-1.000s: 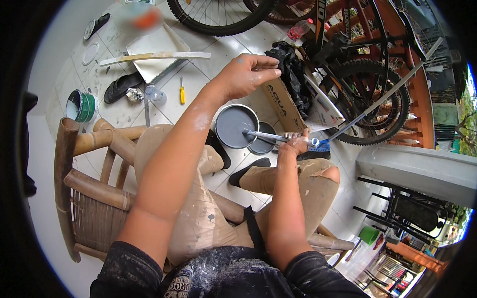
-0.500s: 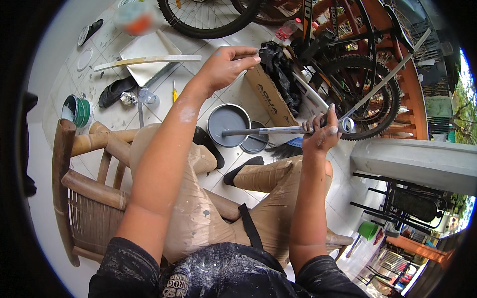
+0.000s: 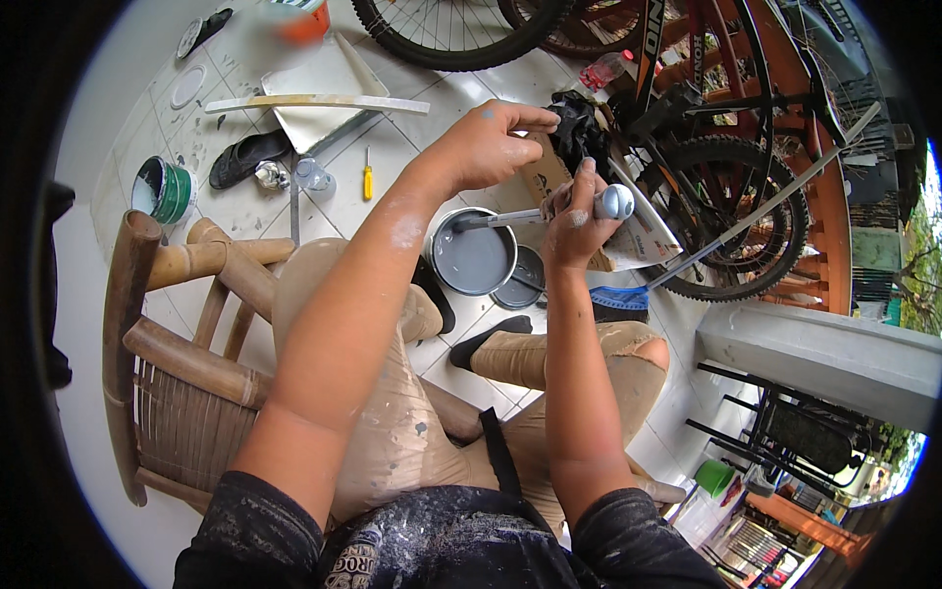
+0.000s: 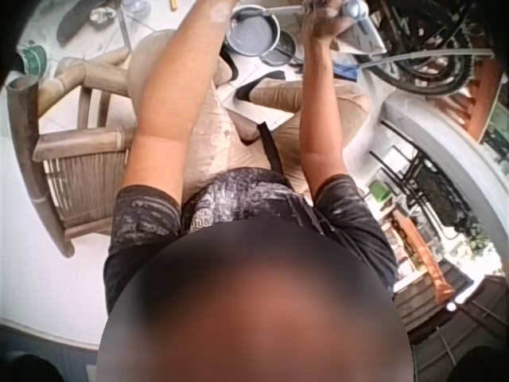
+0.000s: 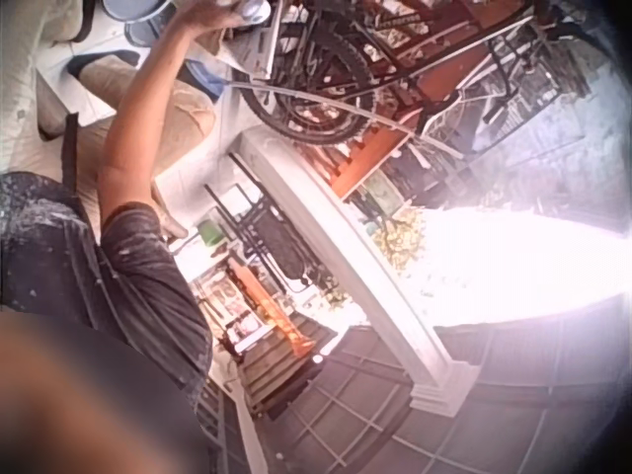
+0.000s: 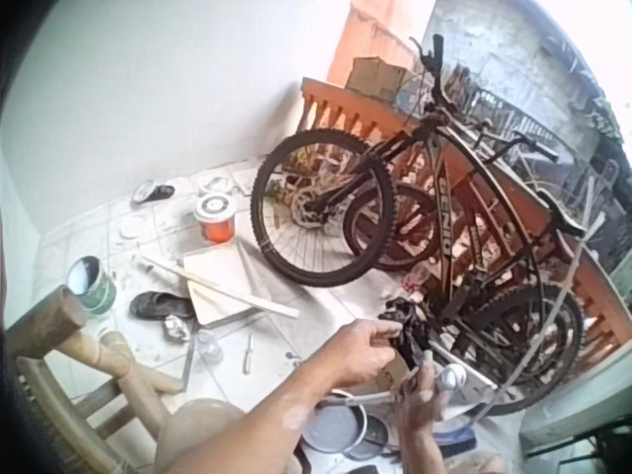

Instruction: The person sits on a chair and uses a paint mixer attached to a drill to stir grey paint in a metal can. They hold the can steady with one hand while operating the drill with the other, repeatedly mixing the paint.

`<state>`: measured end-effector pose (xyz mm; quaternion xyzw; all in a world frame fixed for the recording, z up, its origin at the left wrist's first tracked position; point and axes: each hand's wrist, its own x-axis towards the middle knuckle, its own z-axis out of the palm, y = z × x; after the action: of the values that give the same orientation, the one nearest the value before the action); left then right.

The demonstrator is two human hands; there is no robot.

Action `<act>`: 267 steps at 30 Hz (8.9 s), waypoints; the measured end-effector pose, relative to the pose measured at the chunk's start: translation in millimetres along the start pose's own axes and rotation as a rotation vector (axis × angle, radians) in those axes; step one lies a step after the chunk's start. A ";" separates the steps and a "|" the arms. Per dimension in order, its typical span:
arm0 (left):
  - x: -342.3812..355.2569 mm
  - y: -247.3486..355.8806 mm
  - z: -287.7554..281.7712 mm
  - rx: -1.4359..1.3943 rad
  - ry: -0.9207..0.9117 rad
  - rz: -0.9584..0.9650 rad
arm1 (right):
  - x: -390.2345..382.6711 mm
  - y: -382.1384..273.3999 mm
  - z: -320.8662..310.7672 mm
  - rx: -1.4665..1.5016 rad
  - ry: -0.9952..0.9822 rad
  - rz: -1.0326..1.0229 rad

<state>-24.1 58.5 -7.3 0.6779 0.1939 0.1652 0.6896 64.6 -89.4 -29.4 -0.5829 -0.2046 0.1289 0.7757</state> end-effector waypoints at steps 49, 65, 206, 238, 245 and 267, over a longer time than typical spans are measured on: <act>-4.0 5.2 0.8 0.030 0.034 -0.001 | -39.1 66.0 -152.1 0.212 0.816 0.315; -4.2 1.7 -4.1 0.029 0.091 -0.033 | 7.7 16.1 -80.0 -0.094 -0.006 0.078; -1.3 4.3 -2.6 0.052 0.052 -0.011 | 10.2 -40.0 -125.1 0.182 0.246 0.060; 1.4 -1.6 -1.0 0.033 0.070 0.009 | 6.1 -2.8 -128.8 0.155 0.038 0.040; 1.9 -3.8 -2.8 0.014 0.085 -0.004 | -14.0 68.9 -134.9 0.067 0.339 0.223; -2.7 1.3 -3.0 0.023 0.057 -0.038 | 5.7 37.6 -106.1 -0.039 0.125 -0.002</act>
<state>-27.9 59.9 -6.0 0.6771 0.2281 0.1691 0.6789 120.7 -166.5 -89.5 -0.6046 -0.1588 0.0876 0.7756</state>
